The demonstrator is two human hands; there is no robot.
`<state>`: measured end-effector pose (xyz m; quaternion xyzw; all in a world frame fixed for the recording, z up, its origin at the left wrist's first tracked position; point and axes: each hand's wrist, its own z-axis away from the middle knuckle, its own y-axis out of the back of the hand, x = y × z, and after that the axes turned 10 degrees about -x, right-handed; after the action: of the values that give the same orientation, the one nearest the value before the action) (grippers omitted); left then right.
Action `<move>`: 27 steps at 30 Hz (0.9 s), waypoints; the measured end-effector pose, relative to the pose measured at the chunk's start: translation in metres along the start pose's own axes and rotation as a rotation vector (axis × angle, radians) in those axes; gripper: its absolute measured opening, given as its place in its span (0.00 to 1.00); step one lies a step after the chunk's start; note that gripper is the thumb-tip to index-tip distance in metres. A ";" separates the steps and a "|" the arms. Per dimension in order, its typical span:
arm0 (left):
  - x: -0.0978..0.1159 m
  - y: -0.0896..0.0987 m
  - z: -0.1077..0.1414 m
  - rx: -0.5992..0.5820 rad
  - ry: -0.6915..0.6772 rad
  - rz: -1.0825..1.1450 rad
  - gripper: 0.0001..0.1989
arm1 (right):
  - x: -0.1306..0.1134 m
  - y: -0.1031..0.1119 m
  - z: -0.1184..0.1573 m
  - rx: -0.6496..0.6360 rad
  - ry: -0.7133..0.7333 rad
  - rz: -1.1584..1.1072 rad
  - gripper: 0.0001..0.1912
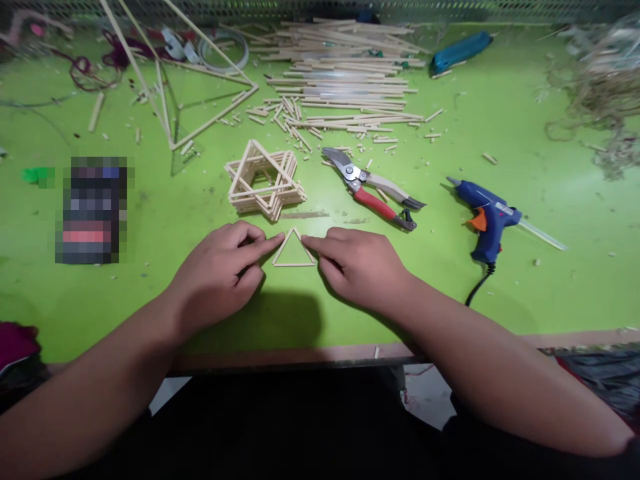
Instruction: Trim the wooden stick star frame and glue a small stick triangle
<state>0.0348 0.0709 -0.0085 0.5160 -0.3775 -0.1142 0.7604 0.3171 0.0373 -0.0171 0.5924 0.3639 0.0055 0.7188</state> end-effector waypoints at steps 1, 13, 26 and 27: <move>0.000 0.000 0.000 0.007 -0.001 0.010 0.29 | 0.000 0.000 0.000 0.002 0.001 -0.003 0.24; 0.012 0.010 0.010 0.347 0.103 0.228 0.24 | -0.020 0.055 0.031 0.290 -0.210 0.067 0.16; 0.008 0.004 0.009 0.322 0.027 0.187 0.19 | 0.051 0.081 0.082 0.002 -1.271 0.537 0.30; 0.008 0.004 0.009 0.301 0.015 0.177 0.19 | 0.053 0.081 0.081 -0.005 -1.293 0.525 0.29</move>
<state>0.0331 0.0624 0.0000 0.5895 -0.4287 0.0147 0.6845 0.4330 0.0161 0.0272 0.5433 -0.2923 -0.1740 0.7675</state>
